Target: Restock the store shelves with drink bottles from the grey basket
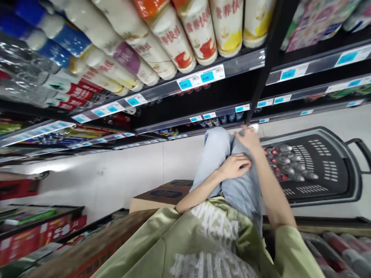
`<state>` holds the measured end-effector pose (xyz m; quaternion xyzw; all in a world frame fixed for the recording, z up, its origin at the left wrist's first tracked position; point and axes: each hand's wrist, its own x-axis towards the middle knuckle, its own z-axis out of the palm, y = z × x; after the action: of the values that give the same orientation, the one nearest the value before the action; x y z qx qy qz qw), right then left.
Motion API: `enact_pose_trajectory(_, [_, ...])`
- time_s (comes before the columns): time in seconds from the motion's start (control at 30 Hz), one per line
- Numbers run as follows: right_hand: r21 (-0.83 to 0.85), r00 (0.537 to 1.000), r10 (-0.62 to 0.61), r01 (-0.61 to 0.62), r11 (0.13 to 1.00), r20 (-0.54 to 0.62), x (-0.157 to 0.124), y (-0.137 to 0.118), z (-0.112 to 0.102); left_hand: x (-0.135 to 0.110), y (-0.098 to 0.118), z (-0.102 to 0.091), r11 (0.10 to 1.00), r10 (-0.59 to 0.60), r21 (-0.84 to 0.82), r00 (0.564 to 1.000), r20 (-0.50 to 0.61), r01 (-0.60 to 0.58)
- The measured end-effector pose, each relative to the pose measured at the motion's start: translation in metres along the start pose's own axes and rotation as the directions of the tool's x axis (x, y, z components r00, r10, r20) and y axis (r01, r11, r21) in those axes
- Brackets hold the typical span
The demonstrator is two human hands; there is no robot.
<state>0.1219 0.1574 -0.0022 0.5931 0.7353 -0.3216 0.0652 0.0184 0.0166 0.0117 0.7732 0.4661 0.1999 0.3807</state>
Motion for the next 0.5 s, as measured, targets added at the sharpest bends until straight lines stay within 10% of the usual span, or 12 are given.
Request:
enact_pose_trajectory(0.27, [-0.256,0.995,0.104,-0.099,0.962,0.006,-0.002,-0.049,0.040,-0.016,-0.002,0.003,0.991,-0.019,0.124,0.966,-0.257,0.053])
enact_pose_trajectory(0.5, [-0.313,0.993,0.114,-0.115,0.943,-0.021,-0.001,-0.052,0.048,-0.027,0.000,-0.005,0.996,0.046,0.091,0.828,-0.559,0.007])
